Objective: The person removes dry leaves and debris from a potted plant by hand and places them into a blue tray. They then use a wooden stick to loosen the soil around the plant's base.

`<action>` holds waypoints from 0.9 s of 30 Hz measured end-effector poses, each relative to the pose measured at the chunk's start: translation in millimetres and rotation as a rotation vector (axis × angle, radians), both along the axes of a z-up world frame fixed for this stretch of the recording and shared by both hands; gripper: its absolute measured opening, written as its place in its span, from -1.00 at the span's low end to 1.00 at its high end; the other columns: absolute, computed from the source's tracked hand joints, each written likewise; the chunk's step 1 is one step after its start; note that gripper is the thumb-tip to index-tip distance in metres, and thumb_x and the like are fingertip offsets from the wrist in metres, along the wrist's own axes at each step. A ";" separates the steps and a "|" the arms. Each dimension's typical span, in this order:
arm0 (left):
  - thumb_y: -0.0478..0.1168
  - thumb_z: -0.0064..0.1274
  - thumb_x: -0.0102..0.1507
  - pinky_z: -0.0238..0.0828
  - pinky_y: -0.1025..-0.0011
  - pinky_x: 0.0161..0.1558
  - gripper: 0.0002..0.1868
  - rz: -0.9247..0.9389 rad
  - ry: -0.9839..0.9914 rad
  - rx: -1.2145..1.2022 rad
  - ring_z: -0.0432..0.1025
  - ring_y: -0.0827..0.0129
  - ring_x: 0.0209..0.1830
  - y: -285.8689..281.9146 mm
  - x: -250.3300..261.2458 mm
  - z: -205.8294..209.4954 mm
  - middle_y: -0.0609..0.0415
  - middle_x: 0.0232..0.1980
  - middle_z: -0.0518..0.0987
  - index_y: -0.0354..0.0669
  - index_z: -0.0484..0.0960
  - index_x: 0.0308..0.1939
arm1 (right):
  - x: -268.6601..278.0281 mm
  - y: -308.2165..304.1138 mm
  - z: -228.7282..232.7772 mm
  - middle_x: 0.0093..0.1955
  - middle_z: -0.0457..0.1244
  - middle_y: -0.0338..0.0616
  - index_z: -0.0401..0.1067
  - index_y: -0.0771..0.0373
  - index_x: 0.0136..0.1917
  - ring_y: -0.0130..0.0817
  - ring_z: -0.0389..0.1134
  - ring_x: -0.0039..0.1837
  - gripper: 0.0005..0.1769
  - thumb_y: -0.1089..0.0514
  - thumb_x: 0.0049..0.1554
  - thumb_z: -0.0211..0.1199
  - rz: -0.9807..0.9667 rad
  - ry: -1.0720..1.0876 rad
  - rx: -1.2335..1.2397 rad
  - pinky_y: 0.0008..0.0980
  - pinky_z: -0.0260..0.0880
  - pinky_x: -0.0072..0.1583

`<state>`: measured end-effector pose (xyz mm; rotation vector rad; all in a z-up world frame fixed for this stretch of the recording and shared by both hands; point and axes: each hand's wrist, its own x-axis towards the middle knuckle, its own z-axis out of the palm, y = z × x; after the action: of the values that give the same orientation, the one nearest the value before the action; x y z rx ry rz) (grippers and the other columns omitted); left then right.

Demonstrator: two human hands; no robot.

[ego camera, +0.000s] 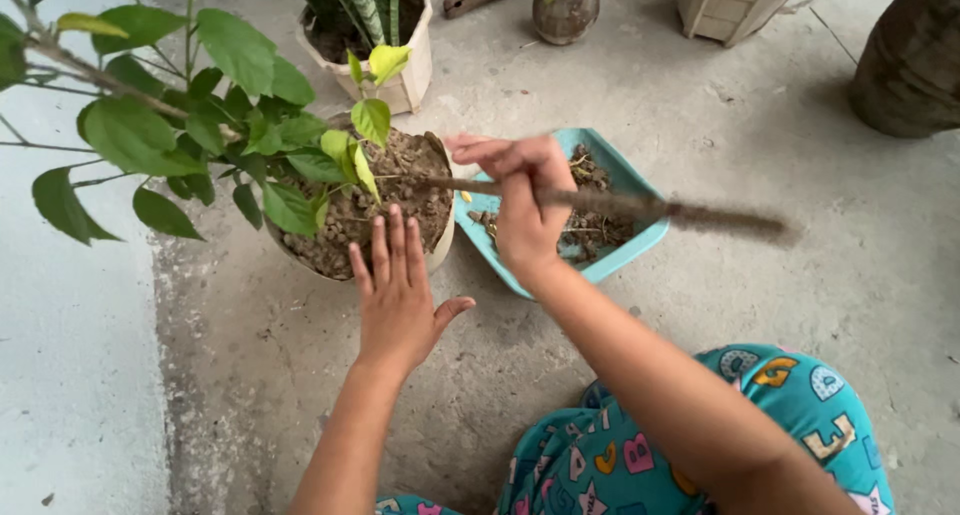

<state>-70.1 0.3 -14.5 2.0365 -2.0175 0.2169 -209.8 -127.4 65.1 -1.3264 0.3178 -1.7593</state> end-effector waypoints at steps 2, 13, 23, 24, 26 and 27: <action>0.56 -0.19 0.12 -0.60 -0.28 0.48 0.33 0.003 0.004 -0.009 -0.41 -0.12 0.65 -3.0 1.9 1.7 -0.33 0.65 -0.25 -0.49 -0.19 0.56 | 2.4 -2.5 -1.4 0.04 0.39 0.14 0.18 0.31 0.01 0.05 0.45 0.27 -0.77 0.56 0.34 -0.18 0.173 -0.052 -0.148 0.04 0.46 0.45; 0.55 -0.18 0.11 -0.59 -0.26 0.50 0.33 0.023 0.029 0.019 -0.40 -0.10 0.67 -0.2 0.0 5.6 -0.27 0.66 -0.27 -0.46 -0.20 0.56 | 10.1 -6.4 -11.3 -0.01 0.39 0.15 0.25 0.31 -0.10 0.03 0.47 0.20 -0.76 0.51 0.33 -0.14 0.047 -0.018 -0.068 0.07 0.49 0.33; 0.55 -0.13 0.12 -0.52 -0.26 0.51 0.32 0.014 0.024 0.018 -0.36 -0.07 0.67 1.3 0.3 5.5 -0.27 0.66 -0.23 -0.46 -0.16 0.55 | -0.9 -4.9 -17.0 0.03 0.38 0.15 0.19 0.30 -0.07 0.06 0.47 0.22 -0.76 0.52 0.37 -0.17 0.055 -0.098 0.101 0.12 0.52 0.37; 0.54 -0.13 0.11 -0.51 -0.27 0.49 0.32 0.015 0.017 0.026 -0.36 -0.08 0.66 -0.3 1.0 6.2 -0.29 0.65 -0.23 -0.47 -0.16 0.54 | 0.7 -3.8 -16.2 0.03 0.38 0.16 0.19 0.30 -0.06 0.06 0.46 0.24 -0.76 0.53 0.34 -0.18 0.063 -0.099 0.093 0.09 0.51 0.36; 0.55 -0.15 0.11 -0.52 -0.26 0.50 0.32 0.021 0.023 0.025 -0.37 -0.07 0.67 -2.6 -0.2 6.2 -0.27 0.65 -0.23 -0.46 -0.16 0.55 | -3.5 -5.5 -13.8 0.02 0.38 0.17 0.18 0.29 -0.04 0.06 0.45 0.29 -0.76 0.55 0.29 -0.19 0.082 -0.100 0.085 0.03 0.47 0.34; 0.55 -0.15 0.10 -0.53 -0.25 0.51 0.33 0.020 0.026 0.028 -0.37 -0.06 0.67 -2.4 0.2 5.5 -0.26 0.66 -0.23 -0.46 -0.16 0.55 | -5.7 -5.1 -13.1 0.02 0.38 0.17 0.19 0.30 -0.04 0.06 0.45 0.29 -0.76 0.56 0.27 -0.18 0.101 -0.162 0.099 0.07 0.49 0.36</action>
<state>-69.9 -2.0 -8.9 2.0657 -1.9965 0.1664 -215.5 -132.5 52.1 -1.1031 0.2397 -1.7306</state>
